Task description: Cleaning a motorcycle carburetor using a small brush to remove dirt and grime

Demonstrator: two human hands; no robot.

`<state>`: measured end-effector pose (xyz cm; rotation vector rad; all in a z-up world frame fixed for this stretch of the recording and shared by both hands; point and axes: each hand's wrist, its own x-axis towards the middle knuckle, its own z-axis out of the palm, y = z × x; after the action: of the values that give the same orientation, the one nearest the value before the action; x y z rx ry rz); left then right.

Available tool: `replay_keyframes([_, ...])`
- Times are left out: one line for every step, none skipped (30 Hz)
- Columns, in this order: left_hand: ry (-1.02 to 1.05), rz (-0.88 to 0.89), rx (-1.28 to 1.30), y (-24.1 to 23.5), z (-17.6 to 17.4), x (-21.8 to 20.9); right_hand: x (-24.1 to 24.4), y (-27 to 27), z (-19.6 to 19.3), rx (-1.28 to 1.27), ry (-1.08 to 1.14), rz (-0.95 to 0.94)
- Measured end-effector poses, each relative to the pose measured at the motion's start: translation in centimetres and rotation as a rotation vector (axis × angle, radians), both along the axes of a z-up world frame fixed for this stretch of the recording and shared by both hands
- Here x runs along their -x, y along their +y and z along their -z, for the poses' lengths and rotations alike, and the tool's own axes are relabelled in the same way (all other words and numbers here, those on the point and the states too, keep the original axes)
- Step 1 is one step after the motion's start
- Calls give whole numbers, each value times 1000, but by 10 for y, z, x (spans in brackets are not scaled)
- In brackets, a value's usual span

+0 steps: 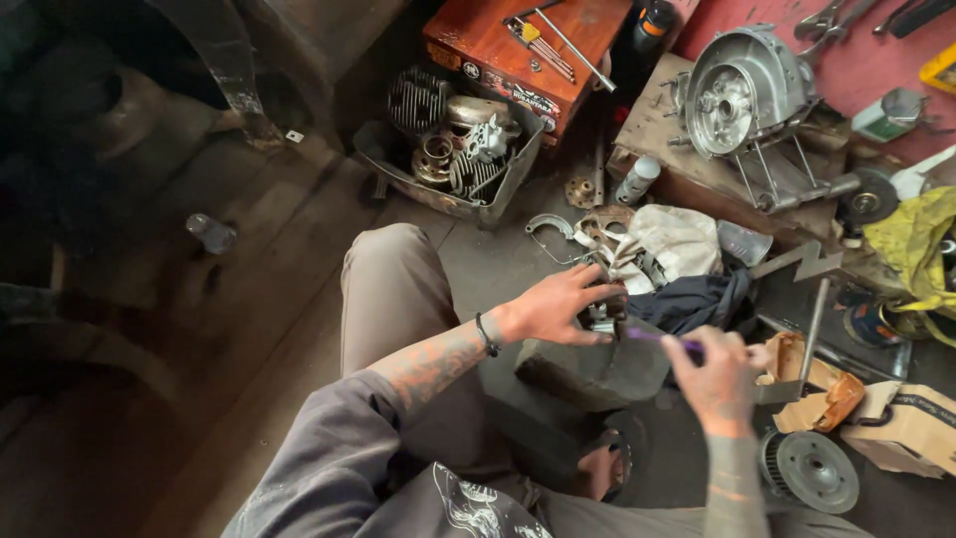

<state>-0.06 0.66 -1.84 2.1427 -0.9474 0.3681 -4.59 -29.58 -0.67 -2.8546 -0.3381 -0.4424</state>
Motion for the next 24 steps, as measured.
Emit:
replay_keyframes([-3, -1, 6, 0, 1, -1, 2, 9, 4, 6, -3, -1])
replay_keyframes([-7, -2, -2, 0, 2, -2, 3, 17, 9, 34, -14, -32])
replay_keyframes([-8, -4, -13, 2, 3, -2, 6, 27, 16, 58, -22, -65])
replay_keyframes([-8, -6, -11, -2, 3, -2, 1, 13, 16, 61, -23, -66])
replay_keyframes([-6, -13, -9, -1, 3, -1, -2, 4, 18, 45, -13, -31])
replay_keyframes([-4, -19, -7, 0, 3, -1, -7, -6, 19, 29, -4, 4])
replay_keyframes([-1, -19, -7, 0, 3, 0, -3, 1, 17, 29, -1, 4])
replay_keyframes([7, -11, -6, 1, 3, 1, 1, 9, 14, 62, -2, -18])
replay_keyframes([9, -7, 1, 0, 3, -1, 2, 14, 10, 100, -9, -43])
replay_keyframes([7, -10, 6, -2, 4, -3, -1, 13, 9, 106, -11, -47])
replay_keyframes([-9, -11, 8, -1, 7, -2, -1, 14, 10, 81, -8, -66])
replay_keyframes([-24, -12, 9, -1, 9, -2, -1, 15, 12, 56, -5, -85])
replay_keyframes([-26, -9, 0, 1, 6, -1, -4, 6, 16, 47, -7, -82])
replay_keyframes([-21, -10, 5, 2, 4, -1, -7, -4, 20, 45, -27, -64])
replay_keyframes([-14, -11, 19, -2, 1, 0, -10, -18, 21, 53, -44, -47])
replay_keyframes([-13, -8, 20, 0, 1, 0, -5, -3, 19, 54, -43, -44])
replay_keyframes([-22, -7, 20, 1, 2, 0, -2, 11, 15, 54, -39, -84])
replay_keyframes([-31, -5, 21, 1, 2, 0, 1, 24, 11, 55, -35, -125])
replay_keyframes([-28, -2, 20, -2, 4, 0, -2, 12, 13, 53, -31, -122])
replay_keyframes([-33, -5, 26, -5, 5, -1, -4, 0, 14, 74, -30, -87])
replay_keyframes([-40, -8, 27, -4, 5, -1, -7, -8, 16, 88, -31, -52])
replay_keyframes([-38, -3, 19, 2, 2, -1, -4, 0, 14, 81, -29, -48])
replay_keyframes([-29, 2, 27, 1, 1, -1, -2, 2, 10, 76, -22, -54])
replay_keyframes([-19, 7, 35, 1, 1, -1, 0, 4, 5, 71, -16, -61])
